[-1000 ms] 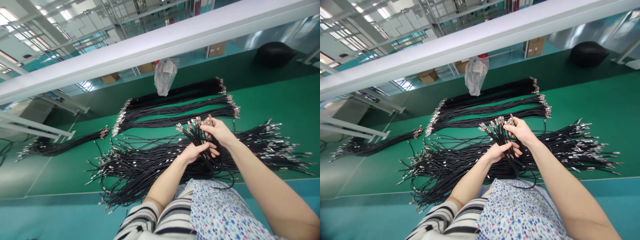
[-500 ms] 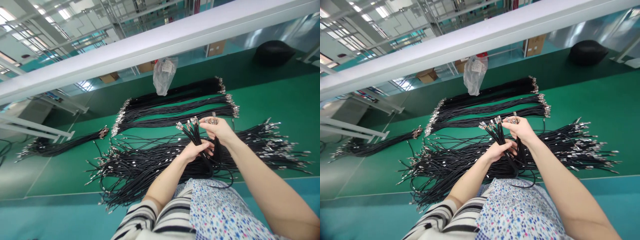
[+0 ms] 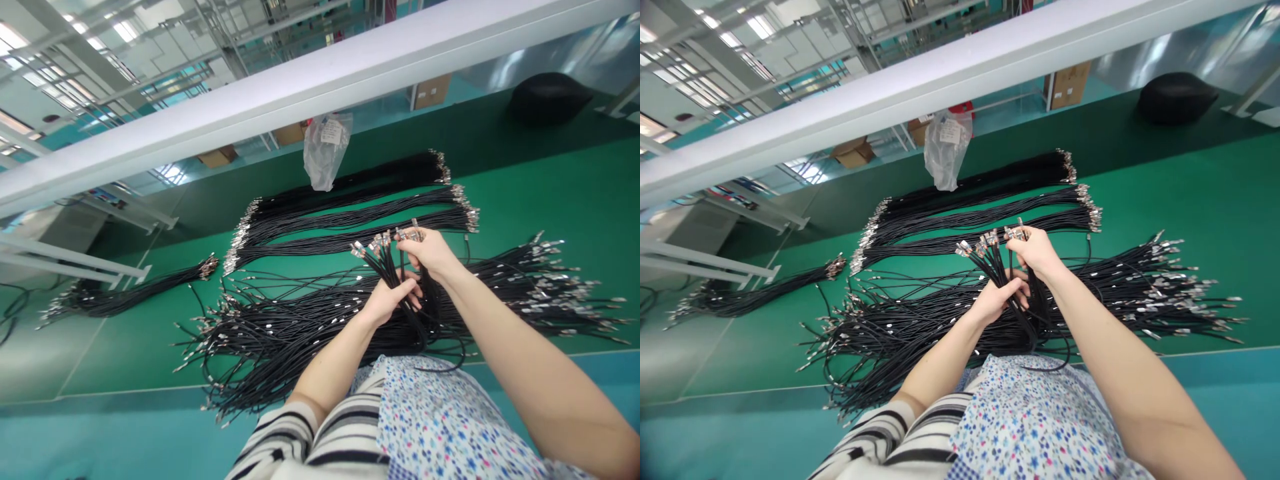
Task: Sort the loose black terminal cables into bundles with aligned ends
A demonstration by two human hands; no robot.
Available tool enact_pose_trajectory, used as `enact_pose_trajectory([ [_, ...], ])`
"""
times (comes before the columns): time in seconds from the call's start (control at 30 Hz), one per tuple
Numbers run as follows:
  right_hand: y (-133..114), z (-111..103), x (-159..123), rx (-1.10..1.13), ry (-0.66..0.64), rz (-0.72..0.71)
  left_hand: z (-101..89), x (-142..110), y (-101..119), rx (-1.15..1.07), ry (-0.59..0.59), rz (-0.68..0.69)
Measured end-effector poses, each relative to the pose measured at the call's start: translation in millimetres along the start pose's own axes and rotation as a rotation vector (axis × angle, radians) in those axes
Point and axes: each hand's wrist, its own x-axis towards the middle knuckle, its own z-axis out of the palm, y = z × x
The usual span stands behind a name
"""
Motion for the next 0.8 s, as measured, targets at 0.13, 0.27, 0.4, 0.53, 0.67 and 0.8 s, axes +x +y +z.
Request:
enact_pose_trajectory([
  [0.13, 5.7, -13.4, 4.4, 0.136, -0.008, -0.026, -5.9, -3.9, -0.7, -0.128, 0.077, 0.041],
  [0.27, 4.8, -32.8, 1.8, 0.314, -0.171, 0.029, -14.5, -3.5, 1.5, -0.200, 0.100, 0.048],
  [0.4, 0.1, -44.2, -4.6, 0.413, -0.271, 0.032, -21.9, -1.4, 4.4, -0.200, 0.149, 0.110],
  [0.53, -1.5, -33.7, -10.3, 0.329, -0.330, 0.046, -25.3, -4.8, 6.4, -0.260, -0.082, 0.099],
  [0.67, -3.4, -8.7, -10.8, 0.114, -0.330, 0.021, -17.6, -9.6, 8.5, -0.331, -0.357, -0.006],
  [0.8, -7.6, 1.3, -8.2, 0.082, -0.226, -0.019, -7.7, -10.1, 10.0, -0.304, -0.312, -0.041],
])
